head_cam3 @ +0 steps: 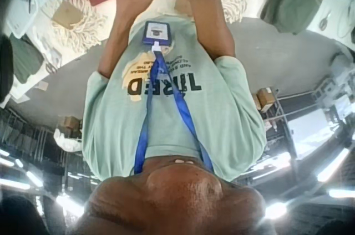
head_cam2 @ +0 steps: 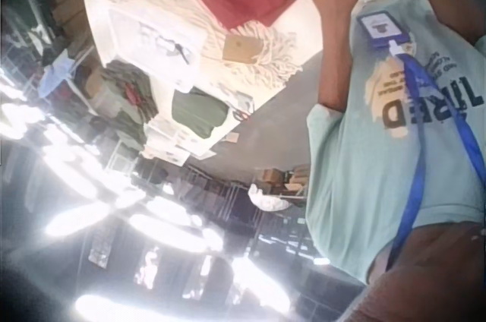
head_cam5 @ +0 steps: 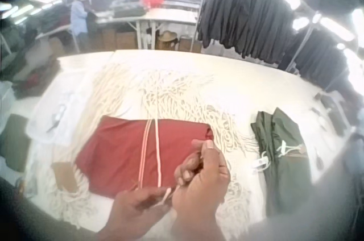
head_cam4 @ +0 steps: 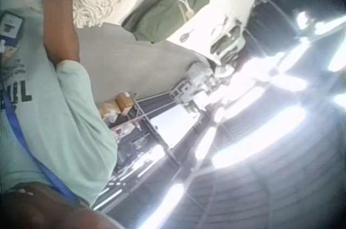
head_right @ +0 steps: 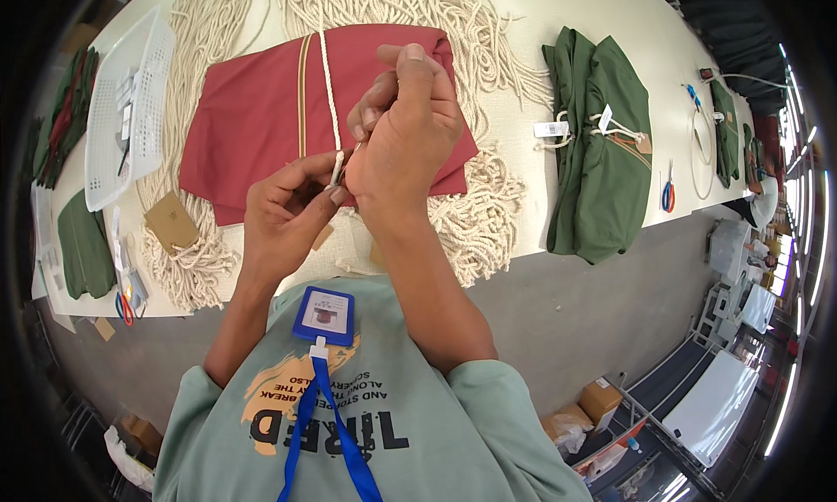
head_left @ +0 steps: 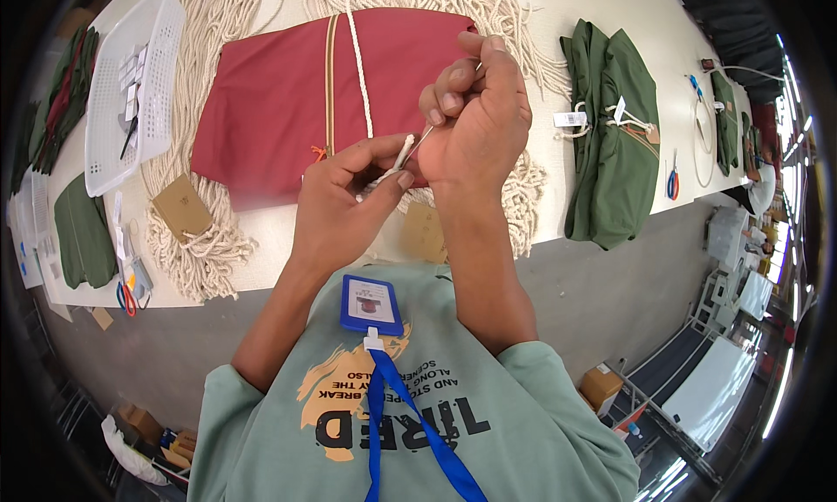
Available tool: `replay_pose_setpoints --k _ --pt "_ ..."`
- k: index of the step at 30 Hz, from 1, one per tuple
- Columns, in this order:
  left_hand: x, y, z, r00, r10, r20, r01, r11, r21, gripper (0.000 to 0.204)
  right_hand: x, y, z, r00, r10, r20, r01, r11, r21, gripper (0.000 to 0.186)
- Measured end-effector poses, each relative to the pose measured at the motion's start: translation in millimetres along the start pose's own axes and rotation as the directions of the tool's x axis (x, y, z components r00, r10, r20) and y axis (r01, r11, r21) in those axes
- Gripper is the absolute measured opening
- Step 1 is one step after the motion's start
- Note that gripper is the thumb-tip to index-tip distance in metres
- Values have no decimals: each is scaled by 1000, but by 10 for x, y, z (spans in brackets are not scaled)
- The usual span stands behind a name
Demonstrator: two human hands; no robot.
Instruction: The person ties white drawstrings on folded green and red garments at a workbench. They thread the strings through garment loops, tie knots, and trim excess string with scissors. Completed items are stacked on the table.
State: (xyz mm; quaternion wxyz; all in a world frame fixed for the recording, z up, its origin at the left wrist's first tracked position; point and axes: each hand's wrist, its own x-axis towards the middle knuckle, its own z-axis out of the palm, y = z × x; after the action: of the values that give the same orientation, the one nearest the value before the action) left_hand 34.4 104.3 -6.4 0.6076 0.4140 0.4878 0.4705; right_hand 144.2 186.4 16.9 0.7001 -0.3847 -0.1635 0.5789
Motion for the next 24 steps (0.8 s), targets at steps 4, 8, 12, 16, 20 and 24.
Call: replay_pose_setpoints --k 4,8,12,16,20,24 --pt "4 -121 10 996 85 -35 -80 989 121 31 7 20 -44 1000 2 22 -2 1000 -20 23" --pt "-18 -162 7 968 250 -1 -238 926 293 29 -15 -24 -59 994 52 99 -55 998 31 23" --pt "-105 -81 26 975 216 61 -224 919 325 26 -66 -86 -57 979 96 182 -100 995 9 24" --pt "-216 36 9 983 141 114 -176 902 395 23 -116 -155 -75 910 218 352 -231 973 -5 26" --pt "-327 91 1 991 53 120 -91 939 333 21 -176 -185 -72 852 217 477 -182 976 -118 34" --pt "-409 90 10 996 48 69 -54 995 87 19 -276 -216 -92 822 191 537 28 928 -372 48"
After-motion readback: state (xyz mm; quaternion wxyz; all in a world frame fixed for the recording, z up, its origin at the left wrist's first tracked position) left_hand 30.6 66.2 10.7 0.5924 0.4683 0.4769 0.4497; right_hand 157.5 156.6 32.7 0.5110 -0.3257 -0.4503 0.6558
